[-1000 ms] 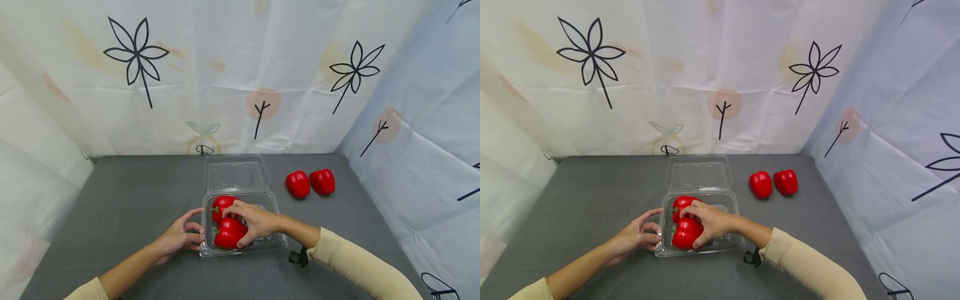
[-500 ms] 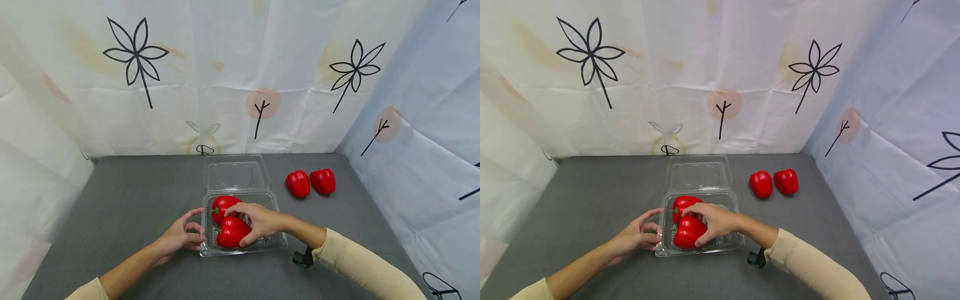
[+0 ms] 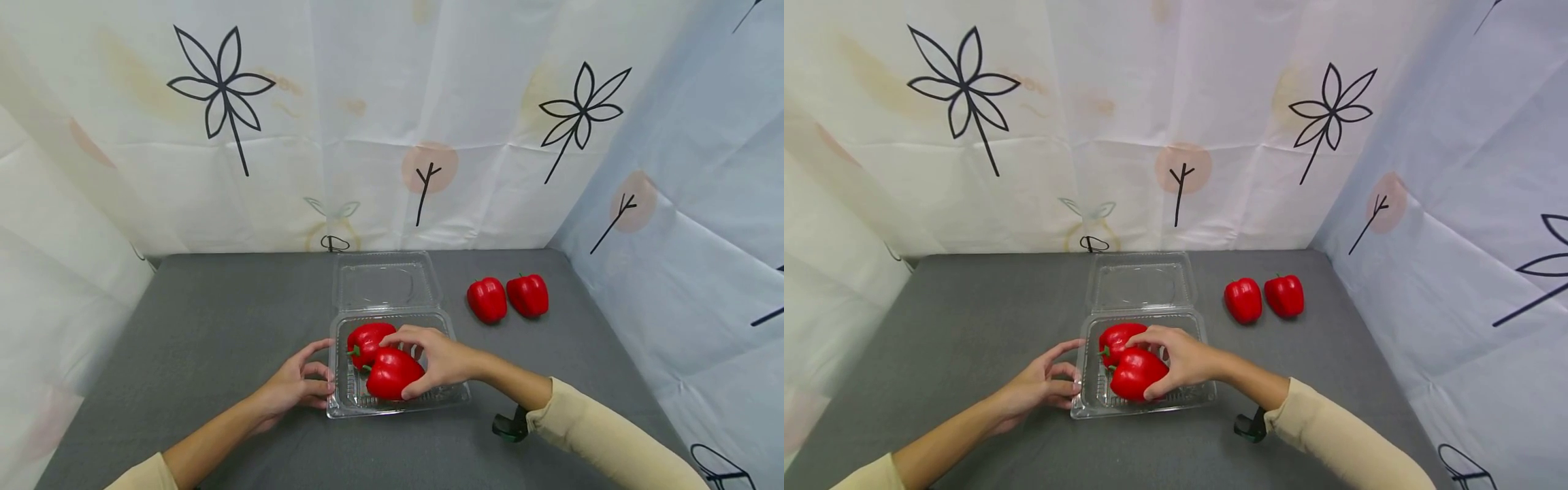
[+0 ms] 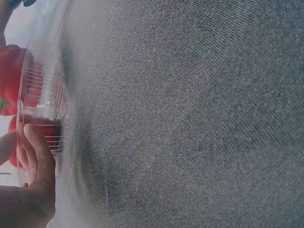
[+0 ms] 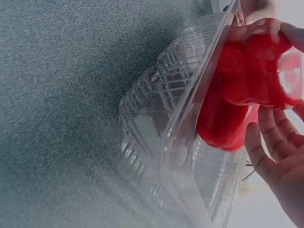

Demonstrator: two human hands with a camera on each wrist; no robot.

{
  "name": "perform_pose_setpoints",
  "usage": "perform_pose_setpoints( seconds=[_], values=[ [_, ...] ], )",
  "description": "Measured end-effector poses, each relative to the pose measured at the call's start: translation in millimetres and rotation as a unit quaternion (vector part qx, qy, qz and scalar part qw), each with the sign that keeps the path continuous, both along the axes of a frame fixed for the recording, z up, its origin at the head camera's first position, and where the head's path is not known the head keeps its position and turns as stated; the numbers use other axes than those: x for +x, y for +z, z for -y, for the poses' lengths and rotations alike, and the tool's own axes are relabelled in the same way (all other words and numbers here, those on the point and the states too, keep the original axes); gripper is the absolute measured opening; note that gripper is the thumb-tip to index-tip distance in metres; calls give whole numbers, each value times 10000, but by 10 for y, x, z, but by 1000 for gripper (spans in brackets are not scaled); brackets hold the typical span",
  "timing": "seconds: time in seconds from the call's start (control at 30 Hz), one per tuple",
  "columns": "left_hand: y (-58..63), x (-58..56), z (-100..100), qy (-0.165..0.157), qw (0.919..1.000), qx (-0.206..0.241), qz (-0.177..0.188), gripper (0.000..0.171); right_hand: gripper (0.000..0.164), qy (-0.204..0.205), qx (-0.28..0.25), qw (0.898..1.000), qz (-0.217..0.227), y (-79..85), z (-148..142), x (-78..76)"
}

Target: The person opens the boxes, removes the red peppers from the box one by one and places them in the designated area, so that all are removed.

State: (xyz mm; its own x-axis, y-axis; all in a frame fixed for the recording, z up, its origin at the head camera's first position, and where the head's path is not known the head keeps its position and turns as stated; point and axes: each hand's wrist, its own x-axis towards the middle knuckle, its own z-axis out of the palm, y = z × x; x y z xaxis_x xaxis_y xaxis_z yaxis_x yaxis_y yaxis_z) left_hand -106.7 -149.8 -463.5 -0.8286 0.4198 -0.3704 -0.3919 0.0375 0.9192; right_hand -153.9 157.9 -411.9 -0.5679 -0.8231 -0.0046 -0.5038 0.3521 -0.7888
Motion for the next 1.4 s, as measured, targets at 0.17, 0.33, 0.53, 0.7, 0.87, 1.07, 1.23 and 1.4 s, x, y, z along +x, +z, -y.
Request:
perform_pose_setpoints(
  seconds=[0.17,0.33,0.53,0.7,0.87,1.07,1.23,1.4],
  values=[
    [9,3,-3,-15,10000,35,-55,83,66,-227,-43,9997,-52,61,-133,45],
    [-4,7,1,-10,10000,4,-29,82,68,-608,-59,9981,-91,112,-313,72],
    [-7,16,-2,-7,10000,-61,22,82,69,-1093,-178,9934,-288,126,-578,75],
    [-6,21,-2,10,10000,-86,33,82,71,-1515,-264,9868,-507,136,-829,82],
    [-9,19,-2,41,9999,-128,40,81,70,-1848,-236,9801,-682,142,-1071,81],
    [2,18,-7,54,9999,-133,48,82,69,-2287,-173,9700,-811,137,-1380,68],
    [17,20,-13,-6,10000,-30,-34,82,70,-2810,-56,9545,-993,78,-1693,88],
    [24,23,-6,-17,10000,-14,-82,83,69,-3172,41,9420,-1092,-17,-1980,104]
  ],
)
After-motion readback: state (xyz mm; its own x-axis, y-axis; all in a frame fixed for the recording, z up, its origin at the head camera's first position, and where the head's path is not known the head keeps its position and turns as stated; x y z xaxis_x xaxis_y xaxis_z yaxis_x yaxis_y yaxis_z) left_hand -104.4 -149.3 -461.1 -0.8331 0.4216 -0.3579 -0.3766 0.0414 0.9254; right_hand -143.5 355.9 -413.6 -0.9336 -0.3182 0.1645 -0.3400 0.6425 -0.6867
